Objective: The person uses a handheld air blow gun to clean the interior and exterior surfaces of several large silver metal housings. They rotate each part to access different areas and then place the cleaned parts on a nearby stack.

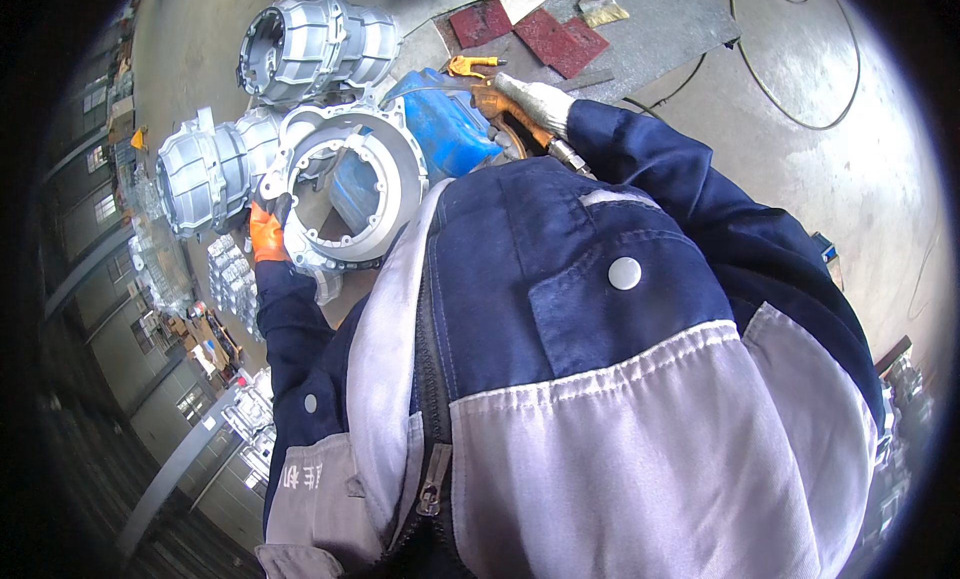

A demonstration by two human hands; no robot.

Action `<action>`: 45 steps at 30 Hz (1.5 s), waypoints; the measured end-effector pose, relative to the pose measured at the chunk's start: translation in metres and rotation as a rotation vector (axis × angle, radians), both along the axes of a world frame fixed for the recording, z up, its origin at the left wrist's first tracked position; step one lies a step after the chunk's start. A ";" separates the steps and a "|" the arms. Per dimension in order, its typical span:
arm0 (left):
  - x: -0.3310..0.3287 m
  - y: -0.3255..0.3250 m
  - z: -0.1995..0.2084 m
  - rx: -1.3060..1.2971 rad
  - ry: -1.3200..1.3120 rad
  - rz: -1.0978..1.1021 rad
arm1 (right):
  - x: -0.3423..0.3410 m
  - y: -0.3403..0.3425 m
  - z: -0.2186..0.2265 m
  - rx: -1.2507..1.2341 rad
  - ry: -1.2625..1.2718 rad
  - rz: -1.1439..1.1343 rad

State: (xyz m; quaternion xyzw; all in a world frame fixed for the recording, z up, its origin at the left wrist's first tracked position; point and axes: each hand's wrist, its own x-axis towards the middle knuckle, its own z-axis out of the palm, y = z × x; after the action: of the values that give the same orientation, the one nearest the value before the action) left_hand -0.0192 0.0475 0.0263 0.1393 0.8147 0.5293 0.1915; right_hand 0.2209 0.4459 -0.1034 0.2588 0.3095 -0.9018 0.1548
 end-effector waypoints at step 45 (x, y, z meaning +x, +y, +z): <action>0.007 0.006 0.005 0.041 -0.012 0.017 | -0.005 -0.003 0.024 -0.032 0.007 -0.022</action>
State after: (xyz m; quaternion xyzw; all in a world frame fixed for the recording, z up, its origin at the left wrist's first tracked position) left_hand -0.0127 0.0538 0.0314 0.1329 0.8037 0.5483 0.1892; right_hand 0.2159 0.4430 -0.0799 0.2563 0.2927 -0.9092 0.1480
